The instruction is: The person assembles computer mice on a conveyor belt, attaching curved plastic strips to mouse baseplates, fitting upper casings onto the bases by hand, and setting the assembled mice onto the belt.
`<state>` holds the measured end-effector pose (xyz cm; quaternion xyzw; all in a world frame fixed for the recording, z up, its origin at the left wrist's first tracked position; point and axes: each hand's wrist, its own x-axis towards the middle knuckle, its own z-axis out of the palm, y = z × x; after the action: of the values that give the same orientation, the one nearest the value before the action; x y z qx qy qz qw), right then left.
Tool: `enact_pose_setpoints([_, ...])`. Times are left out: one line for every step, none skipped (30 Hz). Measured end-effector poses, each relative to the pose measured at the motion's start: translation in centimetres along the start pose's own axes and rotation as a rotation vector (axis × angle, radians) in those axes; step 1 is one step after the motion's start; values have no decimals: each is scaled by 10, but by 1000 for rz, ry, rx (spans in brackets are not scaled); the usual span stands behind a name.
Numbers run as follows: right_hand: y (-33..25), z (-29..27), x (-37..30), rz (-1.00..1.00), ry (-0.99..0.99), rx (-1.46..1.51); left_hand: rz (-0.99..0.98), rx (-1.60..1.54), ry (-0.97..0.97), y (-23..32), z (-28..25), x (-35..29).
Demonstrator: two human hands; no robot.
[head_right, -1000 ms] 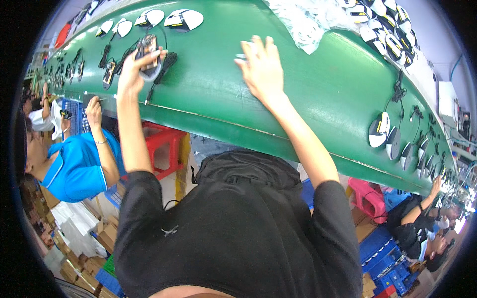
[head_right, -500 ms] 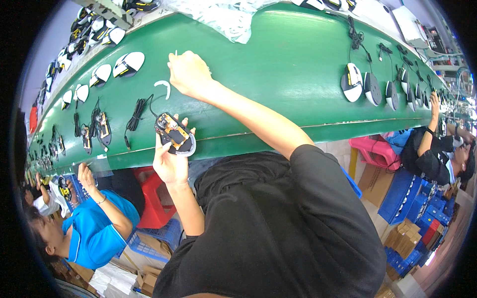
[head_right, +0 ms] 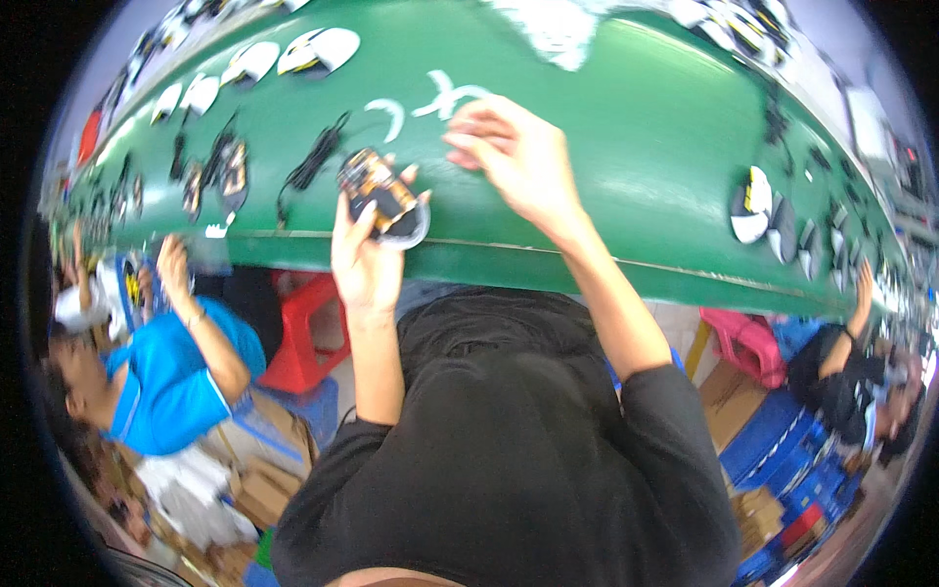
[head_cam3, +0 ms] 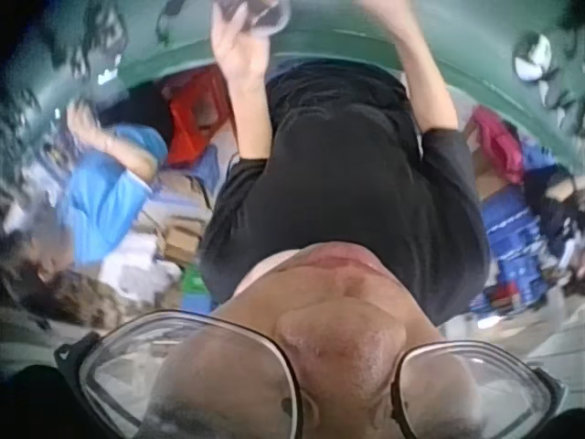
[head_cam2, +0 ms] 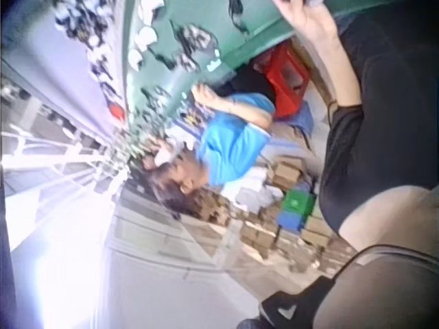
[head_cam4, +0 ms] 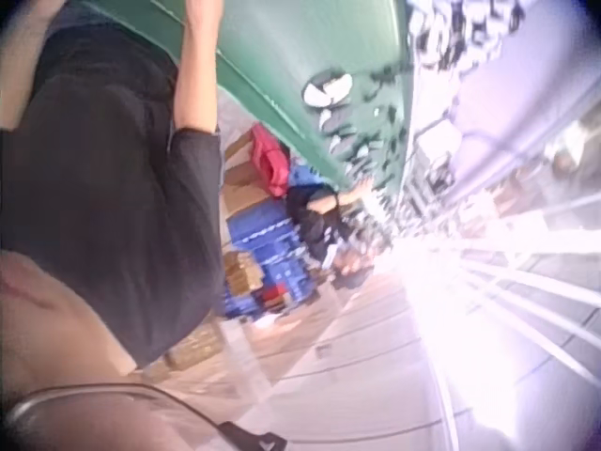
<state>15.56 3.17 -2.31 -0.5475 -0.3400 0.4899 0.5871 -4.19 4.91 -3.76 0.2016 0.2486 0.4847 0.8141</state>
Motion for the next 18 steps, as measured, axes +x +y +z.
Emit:
enact_pose_setpoints([-8, 0, -11, 49, -6, -22, 1, -13, -4, 1, 2, 3])
enact_pose_setpoints([-10, 0, -19, 120, -4, 30, 8, -16, 5, 2, 6, 4])
enact_pose_setpoints([-10, 3, -23, 129, -40, 38, 18, -25, 5, 5, 6, 4])
enact_pose_setpoints([-11, 2, -28, 137, -43, 83, 16, -40, 7, 6, 8, 4])
enact_pose_setpoints([-11, 3, -31, 145, -46, 127, 14, -55, 7, 6, 10, 5])
enact_pose_setpoints([-12, 4, -33, 153, -52, 128, 31, -54, 21, 7, 10, 5])
enact_pose_setpoints([-10, 5, -35, 159, -63, 125, 48, -2, 28, 6, 11, 5])
enact_pose_setpoints([-6, 6, -36, 120, -68, 107, 65, 50, 34, 6, 11, 6])
enact_pose_setpoints([-4, 8, -37, 80, -73, 87, 74, 46, 42, 6, 12, 5])
enact_pose_setpoints([-4, 11, -39, 83, -80, 86, 98, 55, 38, 5, 12, 6])
enact_pose_setpoints([-6, 15, -41, 68, -39, -45, 123, 63, 34, 5, 12, 6])
enact_pose_setpoints([-6, 18, -42, 50, 1, -177, 123, 89, 33, 5, 11, 6])
enact_pose_setpoints([-5, 17, -40, 52, -3, -179, 126, 86, 36, 6, 10, 6])
enact_pose_setpoints([-3, 12, -35, 78, 39, -202, 97, 88, 26, 8, 8, 6])
enact_pose_setpoints([1, 6, -29, 103, 80, -226, 69, 89, 16, 9, 5, 5])
enact_pose_setpoints([7, 0, -22, 101, 80, -361, 74, 87, 17, 9, 2, 5])
enact_pose_setpoints([12, -2, -22, 100, 73, -363, 113, 186, -17, 9, -2, 3])
enact_pose_setpoints([16, -3, -22, 56, 113, -456, 155, 286, -48, 9, -6, 2])
